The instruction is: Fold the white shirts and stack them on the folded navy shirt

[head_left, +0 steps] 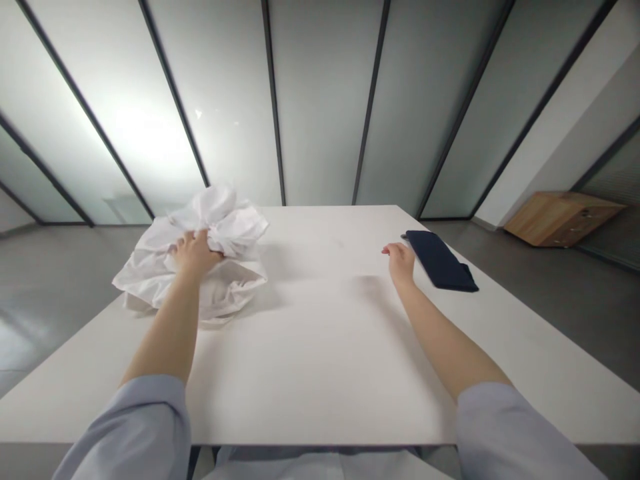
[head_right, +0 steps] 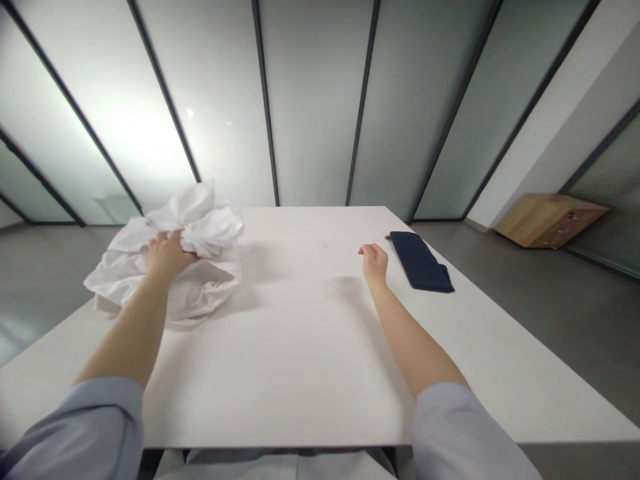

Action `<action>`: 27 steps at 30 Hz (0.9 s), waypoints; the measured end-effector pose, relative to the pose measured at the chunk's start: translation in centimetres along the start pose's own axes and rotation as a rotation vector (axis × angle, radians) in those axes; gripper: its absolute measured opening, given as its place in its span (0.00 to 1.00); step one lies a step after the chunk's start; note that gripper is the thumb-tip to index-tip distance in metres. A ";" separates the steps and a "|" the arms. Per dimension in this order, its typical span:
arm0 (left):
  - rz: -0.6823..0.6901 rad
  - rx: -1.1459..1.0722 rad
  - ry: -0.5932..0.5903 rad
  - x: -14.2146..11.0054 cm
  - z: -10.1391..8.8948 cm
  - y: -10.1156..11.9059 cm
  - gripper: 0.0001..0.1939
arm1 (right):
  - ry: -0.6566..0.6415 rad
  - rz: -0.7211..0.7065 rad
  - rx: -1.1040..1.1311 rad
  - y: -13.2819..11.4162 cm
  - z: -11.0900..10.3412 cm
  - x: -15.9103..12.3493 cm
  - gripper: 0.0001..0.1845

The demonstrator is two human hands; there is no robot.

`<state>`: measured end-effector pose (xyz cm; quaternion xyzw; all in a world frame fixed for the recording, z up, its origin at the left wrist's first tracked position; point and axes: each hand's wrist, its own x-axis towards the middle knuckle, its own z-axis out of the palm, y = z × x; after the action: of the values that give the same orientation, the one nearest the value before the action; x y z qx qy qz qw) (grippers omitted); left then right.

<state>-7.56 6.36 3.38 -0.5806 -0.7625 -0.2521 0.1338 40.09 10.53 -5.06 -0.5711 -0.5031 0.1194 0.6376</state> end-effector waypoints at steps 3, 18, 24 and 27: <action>-0.020 0.098 -0.299 0.2 2.5 -1.7 0.40 | 0.063 -0.026 -0.194 0.7 -2.8 2.3 0.13; 0.566 -0.292 0.083 -5.3 0.4 13.7 0.20 | -0.349 0.281 -1.238 6.0 -9.7 1.6 0.30; 0.721 -0.233 -0.378 -11.0 7.8 19.0 0.33 | -0.596 -0.076 -0.937 1.1 -1.8 -3.4 0.24; 0.701 -0.248 -0.475 -12.4 10.2 19.2 0.45 | -0.780 -0.196 -0.472 -0.6 1.1 -4.8 0.20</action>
<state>15.18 5.57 -6.92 -0.8577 -0.4931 -0.1407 -0.0387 36.69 7.53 -7.15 -0.5629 -0.7702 0.1466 0.2618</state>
